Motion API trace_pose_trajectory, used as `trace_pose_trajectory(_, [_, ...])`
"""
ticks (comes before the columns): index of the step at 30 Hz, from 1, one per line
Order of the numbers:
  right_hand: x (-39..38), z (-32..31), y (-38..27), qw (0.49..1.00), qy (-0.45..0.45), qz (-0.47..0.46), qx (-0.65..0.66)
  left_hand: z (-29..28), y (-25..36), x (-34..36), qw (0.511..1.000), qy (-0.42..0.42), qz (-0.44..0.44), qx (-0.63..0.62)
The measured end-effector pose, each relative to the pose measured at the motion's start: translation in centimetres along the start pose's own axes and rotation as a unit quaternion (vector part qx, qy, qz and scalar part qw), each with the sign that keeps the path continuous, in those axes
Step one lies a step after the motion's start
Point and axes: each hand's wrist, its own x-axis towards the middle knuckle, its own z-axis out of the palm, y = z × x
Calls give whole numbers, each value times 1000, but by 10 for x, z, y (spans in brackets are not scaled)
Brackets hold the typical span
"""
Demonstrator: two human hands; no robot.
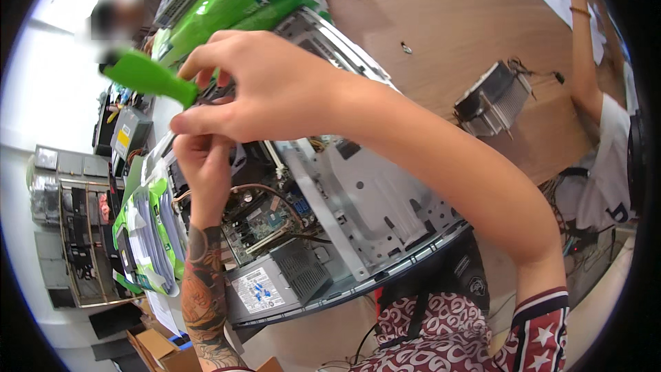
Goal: The person uses a screwdriver to secure components inside an open computer chassis on a table, handling screws and positioning a cooling fan.
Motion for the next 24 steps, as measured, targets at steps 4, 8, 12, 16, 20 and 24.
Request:
trace_pose_trajectory(4, [-2,10,2,998,-48,47,-2,-19,-23,-1,999,-22,33,7])
trace_pose_trajectory(8, [-2,23,12,995,95,-23,-11,-2,-16,10,998,52,16,-12])
trace_pose_trajectory(12, [15,24,10,969,248,4,17,-17,-12,7,986,-12,-152,-64])
trace_pose_trajectory(16, [11,-30,4,964,102,240,-43,15,10,10,978,-37,-203,-37])
trace_pose_trajectory(20, [11,-60,6,979,72,173,-86,-5,26,-4,965,-131,-229,-11])
trace_pose_trajectory(24, [-6,-84,34,975,137,169,46,28,13,-9,960,-19,-267,-81])
